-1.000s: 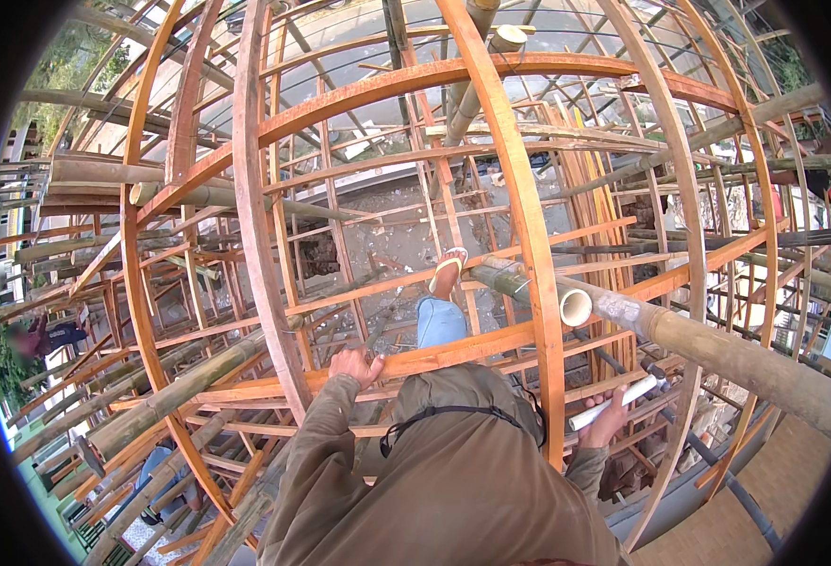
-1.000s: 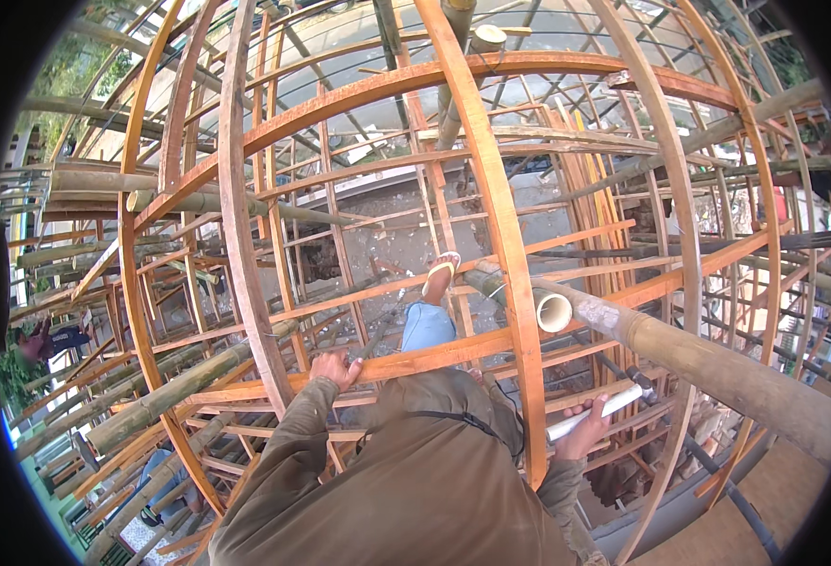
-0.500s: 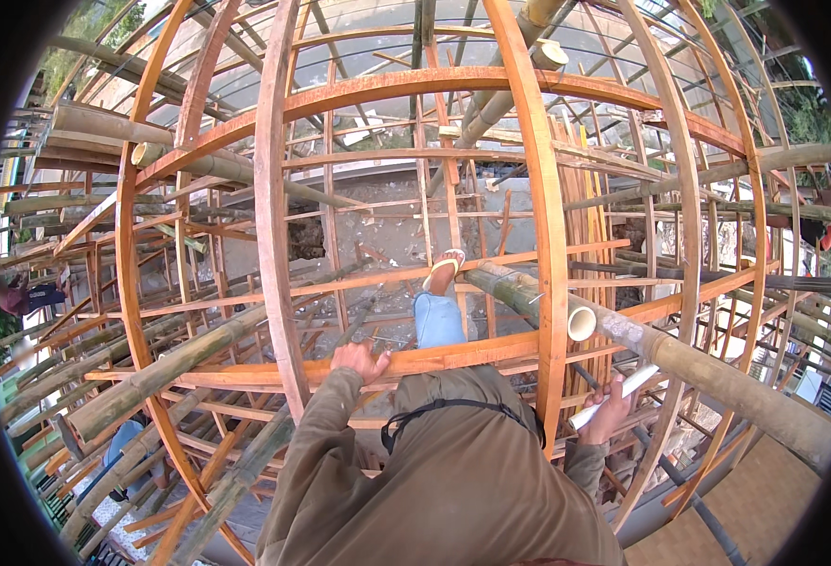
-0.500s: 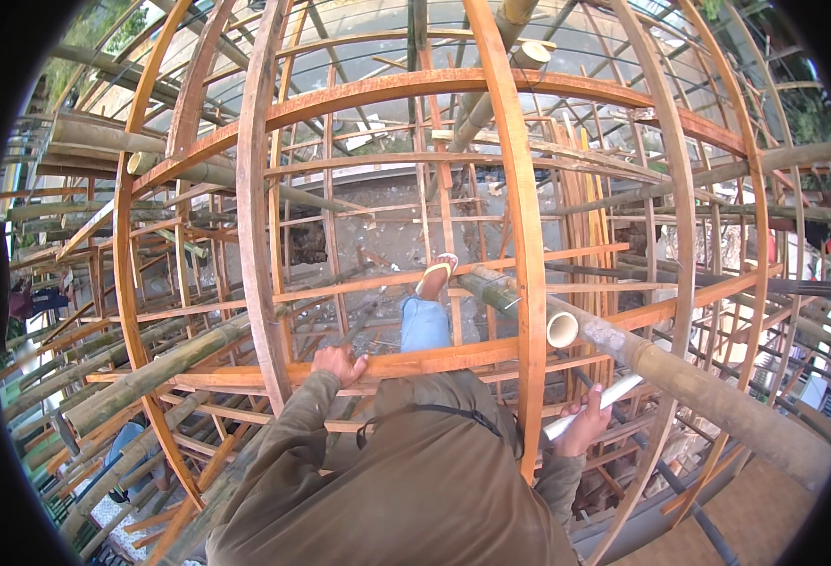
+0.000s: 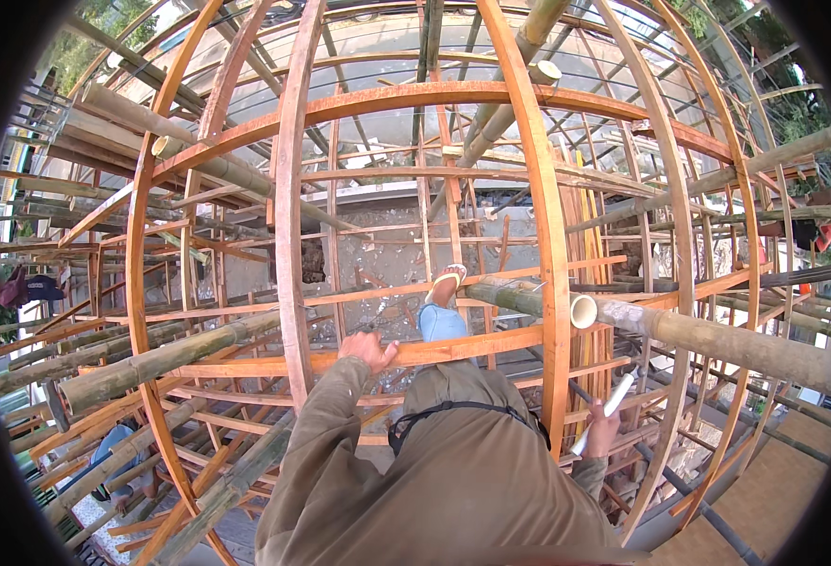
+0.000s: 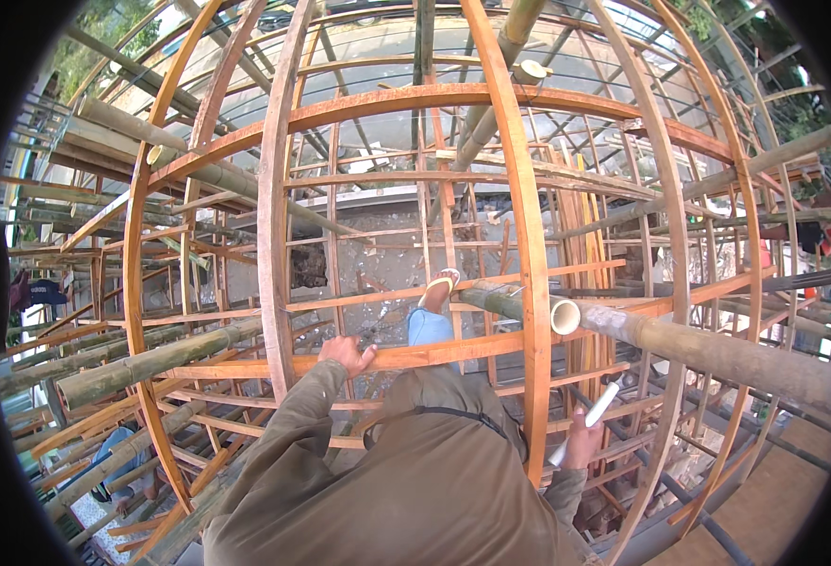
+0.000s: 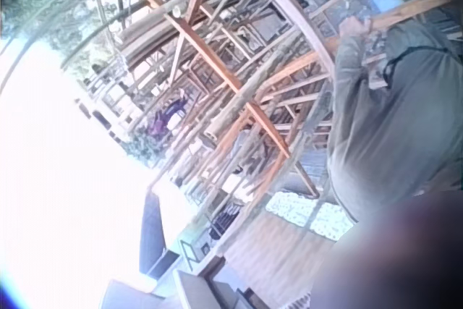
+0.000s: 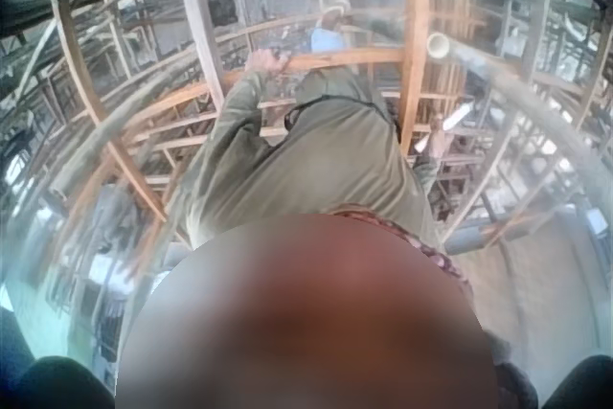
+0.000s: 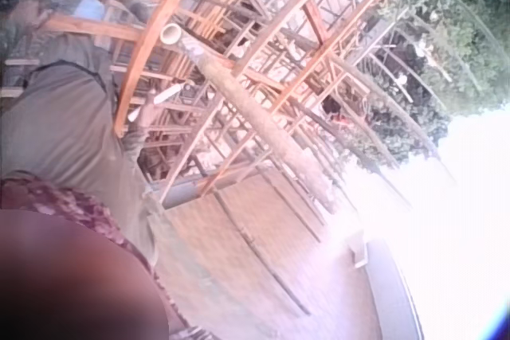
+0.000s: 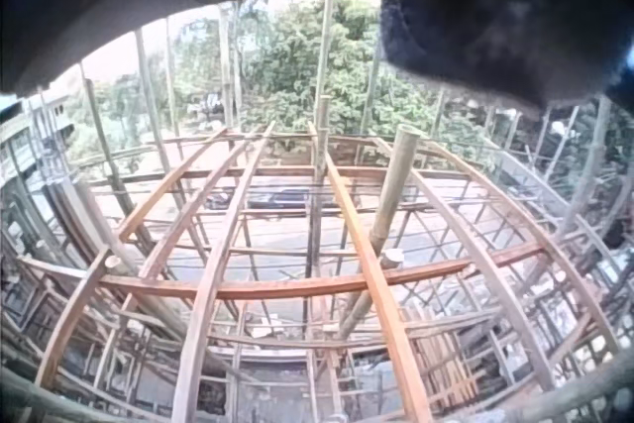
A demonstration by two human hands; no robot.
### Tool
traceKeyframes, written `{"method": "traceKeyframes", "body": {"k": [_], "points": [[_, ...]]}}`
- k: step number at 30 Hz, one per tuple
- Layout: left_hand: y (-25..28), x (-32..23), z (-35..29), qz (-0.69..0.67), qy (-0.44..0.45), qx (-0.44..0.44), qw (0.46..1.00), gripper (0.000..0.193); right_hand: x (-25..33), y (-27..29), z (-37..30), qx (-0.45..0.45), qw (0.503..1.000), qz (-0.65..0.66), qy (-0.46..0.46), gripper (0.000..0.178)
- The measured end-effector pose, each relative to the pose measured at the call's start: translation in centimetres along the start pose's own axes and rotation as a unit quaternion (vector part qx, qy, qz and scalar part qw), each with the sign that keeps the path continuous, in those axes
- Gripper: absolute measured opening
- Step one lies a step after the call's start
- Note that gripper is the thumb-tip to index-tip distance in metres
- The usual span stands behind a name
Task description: The person uses a hammer to drive nails into bamboo poles and wooden planks to assemble a scaffolding structure. They repeatedly position planks and strike nails to secure the framework.
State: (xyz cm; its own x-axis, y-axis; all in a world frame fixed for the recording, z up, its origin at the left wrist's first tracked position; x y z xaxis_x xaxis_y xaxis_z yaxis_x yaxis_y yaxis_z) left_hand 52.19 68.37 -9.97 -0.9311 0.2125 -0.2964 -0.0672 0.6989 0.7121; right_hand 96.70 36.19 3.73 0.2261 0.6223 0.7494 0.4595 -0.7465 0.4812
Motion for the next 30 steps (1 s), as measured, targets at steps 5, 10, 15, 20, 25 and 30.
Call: {"method": "traceKeyframes", "body": {"k": [5,10,15,20,25,30], "points": [[-0.2,0.1,-0.2,0.014,0.004,-0.007,1.0,0.07,-5.9,-1.1,-0.5,0.045,0.994,-0.046,0.087,0.028],[-0.7,-0.1,0.0,0.033,-0.007,0.0,0.999,0.069,-8.9,-2.9,-0.6,0.026,0.987,-0.012,0.156,0.03],[-0.8,-0.1,-0.1,0.032,-0.019,-0.027,0.999,0.068,-8.4,-3.2,-1.7,-0.035,0.985,-0.042,0.161,0.025],[-2.1,0.7,0.7,0.034,-0.009,-0.001,0.999,0.063,-7.2,-2.8,-2.6,-0.063,0.99,-0.094,0.089,0.031],[-2.8,1.8,1.6,0.047,-0.031,-0.029,0.998,0.056,-6.2,-2.7,-3.0,-0.037,0.995,-0.061,0.071,0.036],[0.8,-4.6,3.5,-0.199,-0.043,-0.111,0.973,0.034,-7.6,-2.7,-2.7,-0.027,0.997,-0.068,-0.009,0.032]]}}
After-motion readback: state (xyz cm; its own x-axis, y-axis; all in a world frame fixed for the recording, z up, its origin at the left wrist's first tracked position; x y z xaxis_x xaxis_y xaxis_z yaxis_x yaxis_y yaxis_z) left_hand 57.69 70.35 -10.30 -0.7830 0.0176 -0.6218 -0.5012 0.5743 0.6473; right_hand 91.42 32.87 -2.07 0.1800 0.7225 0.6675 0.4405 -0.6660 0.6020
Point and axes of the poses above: each hand's wrist, its own z-axis towards the middle knuckle, its own y-axis out of the back of the hand, x = y × z, the point moved 8 cm from there along z, towards the middle knuckle
